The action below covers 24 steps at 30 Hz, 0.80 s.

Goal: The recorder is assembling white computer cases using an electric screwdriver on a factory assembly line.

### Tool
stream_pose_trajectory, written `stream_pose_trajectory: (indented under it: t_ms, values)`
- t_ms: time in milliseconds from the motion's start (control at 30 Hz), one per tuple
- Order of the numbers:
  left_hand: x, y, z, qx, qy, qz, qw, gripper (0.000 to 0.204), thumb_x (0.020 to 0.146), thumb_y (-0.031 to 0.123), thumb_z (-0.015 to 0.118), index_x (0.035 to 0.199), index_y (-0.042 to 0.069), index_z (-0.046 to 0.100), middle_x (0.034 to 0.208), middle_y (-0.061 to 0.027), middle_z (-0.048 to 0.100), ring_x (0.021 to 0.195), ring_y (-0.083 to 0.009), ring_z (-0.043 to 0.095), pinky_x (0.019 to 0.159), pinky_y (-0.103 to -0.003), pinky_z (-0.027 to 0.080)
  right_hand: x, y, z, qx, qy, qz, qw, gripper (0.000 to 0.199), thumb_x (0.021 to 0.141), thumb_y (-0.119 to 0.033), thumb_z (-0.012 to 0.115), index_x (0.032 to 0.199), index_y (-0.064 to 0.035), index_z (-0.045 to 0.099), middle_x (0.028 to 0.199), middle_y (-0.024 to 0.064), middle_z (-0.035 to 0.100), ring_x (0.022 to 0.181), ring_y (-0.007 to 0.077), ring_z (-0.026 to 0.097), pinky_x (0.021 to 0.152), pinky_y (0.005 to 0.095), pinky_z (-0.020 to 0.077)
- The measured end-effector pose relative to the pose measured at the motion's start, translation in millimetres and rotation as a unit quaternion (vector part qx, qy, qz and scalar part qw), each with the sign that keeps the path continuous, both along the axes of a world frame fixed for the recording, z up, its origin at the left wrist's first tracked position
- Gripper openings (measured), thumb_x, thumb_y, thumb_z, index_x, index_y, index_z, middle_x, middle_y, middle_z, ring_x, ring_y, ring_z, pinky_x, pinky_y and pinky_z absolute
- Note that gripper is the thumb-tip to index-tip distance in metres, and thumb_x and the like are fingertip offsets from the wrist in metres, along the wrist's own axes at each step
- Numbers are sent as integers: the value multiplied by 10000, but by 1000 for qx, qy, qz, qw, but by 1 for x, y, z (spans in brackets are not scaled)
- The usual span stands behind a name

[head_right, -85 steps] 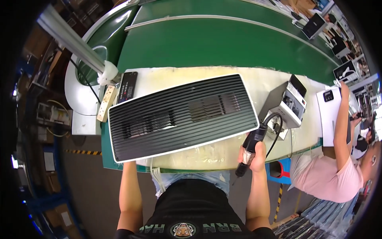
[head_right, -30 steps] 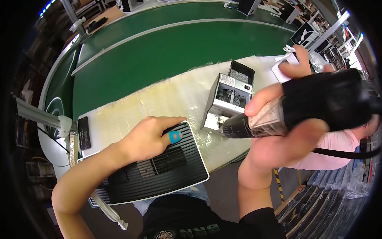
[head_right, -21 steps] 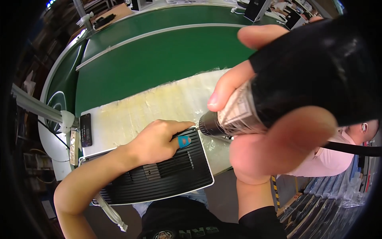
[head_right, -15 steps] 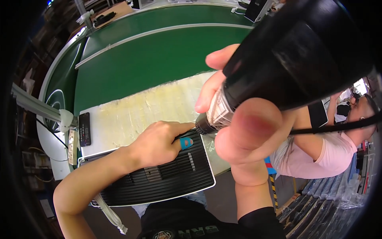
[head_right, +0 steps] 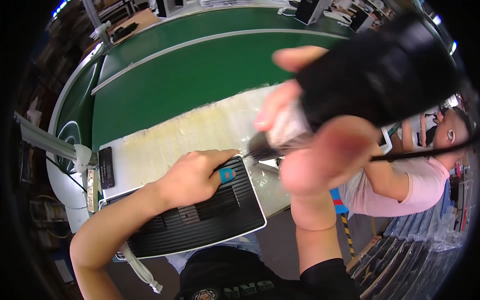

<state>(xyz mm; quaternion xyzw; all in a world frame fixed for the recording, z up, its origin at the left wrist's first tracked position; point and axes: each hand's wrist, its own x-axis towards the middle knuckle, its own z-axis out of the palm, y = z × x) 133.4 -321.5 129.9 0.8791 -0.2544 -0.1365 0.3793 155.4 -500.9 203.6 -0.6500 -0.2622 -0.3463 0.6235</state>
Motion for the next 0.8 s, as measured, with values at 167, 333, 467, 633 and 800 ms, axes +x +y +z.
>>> stream_pose_trajectory:
  t_ms: [167,333,467,633,800]
  values:
    - [-3,14,9,-2,-21,-26,999,366,887,160,545,1209,-8,586,1094,-269,634,1041,-420,598,924,-465,463,-8,-52,-30,32,-50,-193,979,661,996,-527,414,1195,102,417,959,180,602,517,167,568,483,242,440]
    - [-19,66,35,42,51,-25,997,362,862,115,598,1189,-41,586,1135,-247,621,1065,-404,586,954,-430,455,-1,-81,-104,-17,-65,-208,976,637,1007,-468,436,1344,36,240,1041,208,587,562,193,598,490,266,455]
    - [-39,107,48,57,75,-9,995,399,828,73,637,1206,-45,579,1137,-234,627,1060,-393,594,962,-412,452,1,-80,-130,-14,-72,-163,984,674,998,-489,451,1381,12,209,1080,211,574,571,198,600,521,285,473]
    - [-59,125,32,7,98,89,991,414,807,27,663,1209,-37,590,1141,-211,639,1066,-363,606,959,-394,457,-17,-59,-114,-39,37,-123,991,653,993,-481,471,1362,11,254,1081,193,574,564,179,590,502,278,470]
    - [-61,132,11,-20,43,93,995,358,806,38,667,1158,-16,631,1104,-193,659,1015,-363,627,914,-397,485,-27,-34,-37,-13,-10,-168,986,757,968,-627,358,1250,73,431,811,162,595,557,178,548,505,256,440]
